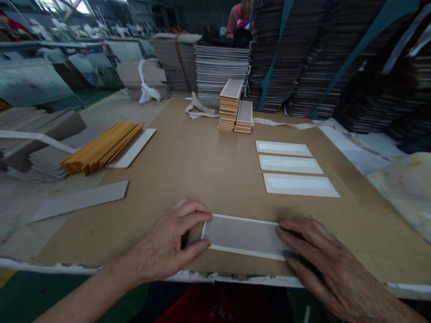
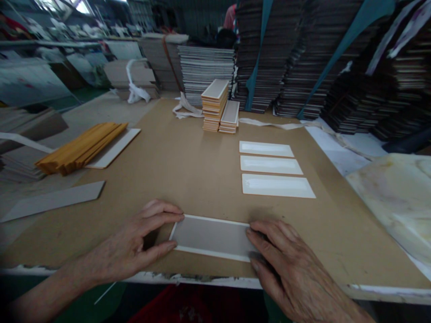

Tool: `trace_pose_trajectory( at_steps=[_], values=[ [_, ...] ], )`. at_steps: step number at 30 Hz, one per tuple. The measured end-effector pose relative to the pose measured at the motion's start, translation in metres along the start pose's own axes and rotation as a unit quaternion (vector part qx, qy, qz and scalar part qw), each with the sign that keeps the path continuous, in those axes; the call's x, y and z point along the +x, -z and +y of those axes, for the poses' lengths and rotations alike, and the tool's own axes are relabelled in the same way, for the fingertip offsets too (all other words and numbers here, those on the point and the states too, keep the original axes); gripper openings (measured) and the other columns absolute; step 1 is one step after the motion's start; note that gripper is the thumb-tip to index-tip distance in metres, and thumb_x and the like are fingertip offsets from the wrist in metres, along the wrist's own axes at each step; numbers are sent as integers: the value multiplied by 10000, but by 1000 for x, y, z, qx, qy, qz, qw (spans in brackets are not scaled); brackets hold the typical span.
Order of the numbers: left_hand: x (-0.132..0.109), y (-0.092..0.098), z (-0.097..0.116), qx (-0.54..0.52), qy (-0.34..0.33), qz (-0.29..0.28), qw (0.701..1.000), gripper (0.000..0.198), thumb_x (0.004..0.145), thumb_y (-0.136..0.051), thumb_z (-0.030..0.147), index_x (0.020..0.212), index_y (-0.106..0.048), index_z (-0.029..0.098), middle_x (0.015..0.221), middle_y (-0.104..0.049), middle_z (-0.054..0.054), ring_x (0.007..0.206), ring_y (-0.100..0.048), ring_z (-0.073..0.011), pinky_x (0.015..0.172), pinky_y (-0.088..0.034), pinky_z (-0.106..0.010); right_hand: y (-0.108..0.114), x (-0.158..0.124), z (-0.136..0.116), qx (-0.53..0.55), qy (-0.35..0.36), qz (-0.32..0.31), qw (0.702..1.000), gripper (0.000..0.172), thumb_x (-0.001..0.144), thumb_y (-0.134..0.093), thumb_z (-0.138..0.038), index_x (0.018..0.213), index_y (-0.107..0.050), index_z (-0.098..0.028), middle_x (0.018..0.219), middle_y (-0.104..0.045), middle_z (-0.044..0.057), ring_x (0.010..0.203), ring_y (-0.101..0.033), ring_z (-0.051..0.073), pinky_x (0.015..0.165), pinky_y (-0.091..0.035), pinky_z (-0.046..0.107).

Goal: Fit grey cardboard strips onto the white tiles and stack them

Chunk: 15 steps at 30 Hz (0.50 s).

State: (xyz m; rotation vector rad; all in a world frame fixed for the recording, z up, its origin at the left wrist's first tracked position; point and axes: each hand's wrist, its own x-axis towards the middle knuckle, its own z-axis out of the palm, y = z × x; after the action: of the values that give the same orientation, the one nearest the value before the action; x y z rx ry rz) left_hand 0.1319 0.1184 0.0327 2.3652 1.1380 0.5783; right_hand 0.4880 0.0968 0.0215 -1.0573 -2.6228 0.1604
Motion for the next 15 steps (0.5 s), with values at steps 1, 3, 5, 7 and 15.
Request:
trace_pose_trajectory(
  at_steps=[1, 3, 5, 7, 15],
  values=[
    [0, 0, 0, 1, 1, -2, 1000, 298, 902, -636, 255, 1190, -566, 226, 1194, -585, -72, 1109, -548, -231, 935, -482, -412, -1, 2, -2, -8, 8, 11, 1000, 368, 996, -505, -252, 1355, -530, -173, 1385, -486, 120, 1261, -446, 305, 1054, -406, 507],
    [1, 0, 0, 4, 2, -7, 1000, 285, 908, -624, 252, 1186, -565, 223, 1189, -585, -75, 1109, -547, -230, 936, -484, -412, -2, 5, -6, -23, 20, 29, 999, 321, 993, -517, -243, 1291, -577, -141, 1300, -546, 133, 1204, -479, 313, 1017, -411, 503],
    [2, 1, 0, 11, -1, -12, 1000, 281, 912, -617, 256, 1185, -564, 219, 1188, -586, -78, 1110, -548, -231, 940, -488, -416, -2, 7, -11, -35, 21, 38, 998, 301, 987, -535, -240, 1253, -599, -117, 1217, -586, 136, 1138, -507, 313, 987, -408, 503],
    [2, 2, 0, 24, -5, -15, 1000, 284, 912, -613, 266, 1187, -564, 216, 1189, -590, -80, 1109, -552, -233, 940, -498, -414, -1, 8, -14, -40, 11, 31, 999, 310, 983, -546, -246, 1252, -601, -103, 1178, -597, 132, 1093, -520, 303, 982, -398, 501],
    [-7, -9, 11, 229, -132, 40, 964, 460, 900, -505, 145, 1349, -552, 237, 1361, -597, -41, 1264, -513, -221, 1020, -503, -313, -23, 16, -13, -125, 42, 177, 975, 389, 1062, -381, -394, 1098, -681, -148, 976, -689, 67, 961, -603, 239, 967, -388, 427]
  ],
)
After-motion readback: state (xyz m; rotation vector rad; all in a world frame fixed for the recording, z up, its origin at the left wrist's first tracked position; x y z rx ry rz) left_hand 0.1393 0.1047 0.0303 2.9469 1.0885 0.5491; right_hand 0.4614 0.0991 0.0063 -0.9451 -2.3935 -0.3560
